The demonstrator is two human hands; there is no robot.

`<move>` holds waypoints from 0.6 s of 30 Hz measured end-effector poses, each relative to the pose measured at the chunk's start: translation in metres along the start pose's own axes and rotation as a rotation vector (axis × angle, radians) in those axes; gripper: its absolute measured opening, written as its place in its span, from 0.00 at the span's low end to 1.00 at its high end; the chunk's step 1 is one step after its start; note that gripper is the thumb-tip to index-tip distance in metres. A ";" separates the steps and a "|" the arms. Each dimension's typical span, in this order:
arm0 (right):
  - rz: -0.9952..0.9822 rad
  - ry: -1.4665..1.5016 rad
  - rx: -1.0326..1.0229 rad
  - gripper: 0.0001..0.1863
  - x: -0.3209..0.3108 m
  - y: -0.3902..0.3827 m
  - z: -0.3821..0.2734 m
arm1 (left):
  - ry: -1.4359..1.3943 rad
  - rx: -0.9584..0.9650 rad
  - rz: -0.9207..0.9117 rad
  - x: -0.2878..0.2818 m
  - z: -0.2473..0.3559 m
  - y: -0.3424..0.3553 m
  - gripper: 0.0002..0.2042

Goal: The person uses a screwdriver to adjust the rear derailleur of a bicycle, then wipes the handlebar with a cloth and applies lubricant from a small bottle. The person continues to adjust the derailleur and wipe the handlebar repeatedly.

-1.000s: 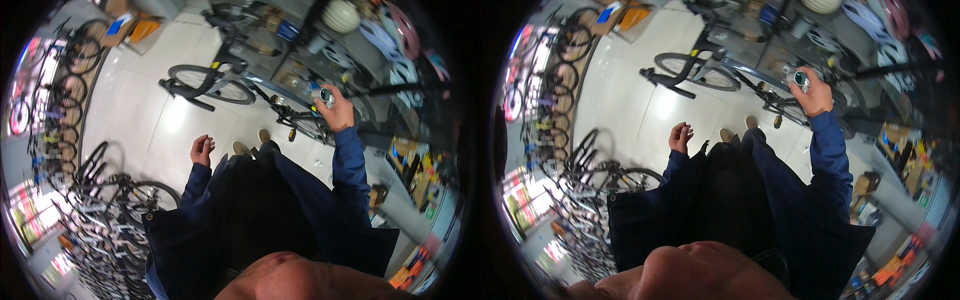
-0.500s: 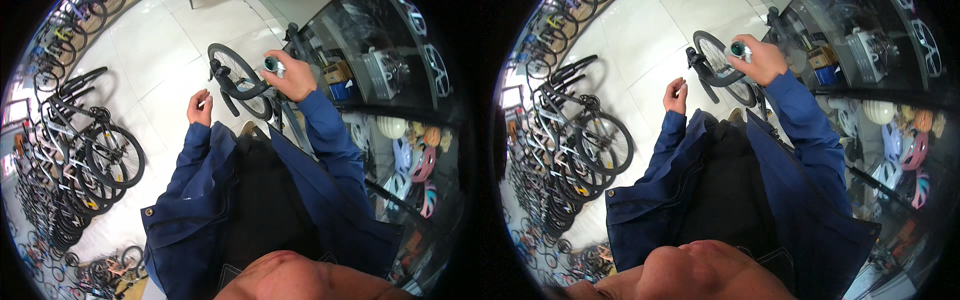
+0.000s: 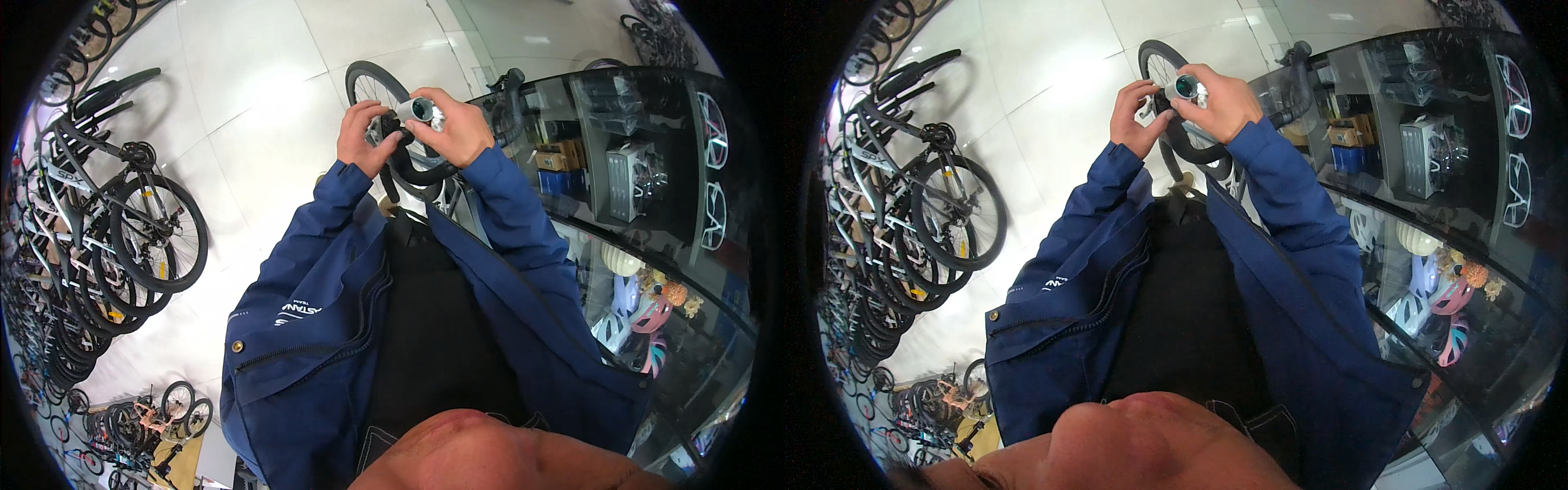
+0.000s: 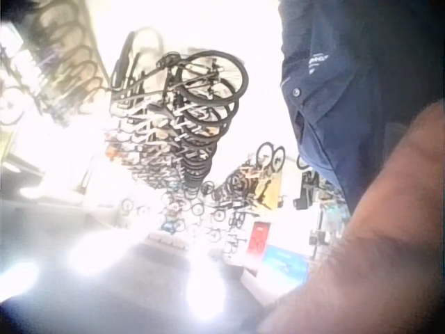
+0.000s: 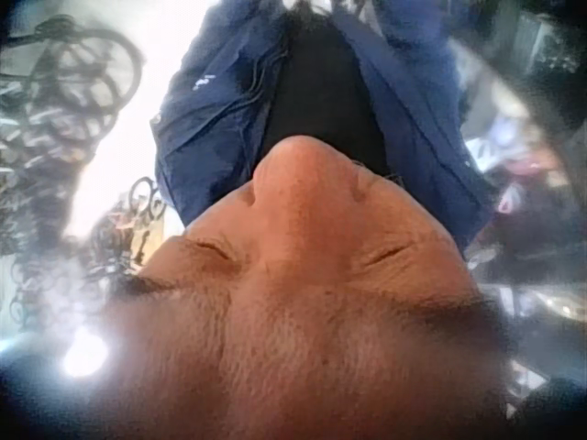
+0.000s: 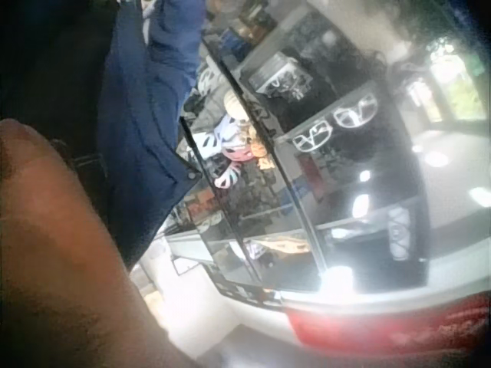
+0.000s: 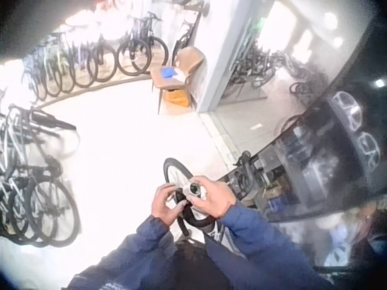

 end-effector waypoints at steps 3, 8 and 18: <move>-0.009 0.027 0.042 0.24 0.002 0.000 0.002 | -0.045 0.023 -0.035 0.003 -0.002 0.007 0.23; -0.016 0.034 0.047 0.24 0.003 0.001 0.002 | -0.024 0.038 -0.061 0.007 -0.004 0.013 0.21; -0.092 0.036 -0.050 0.25 -0.001 0.007 0.000 | 0.015 0.065 -0.161 0.003 -0.008 0.024 0.12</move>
Point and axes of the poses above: each hand's wrist, its own y-axis towards the middle knuckle, its own x-axis out of the palm, z = x × y, the point moved 1 cm from there along y, towards the middle knuckle, and after that the axes turned 14 degrees about -x, right-handed, at the moved point
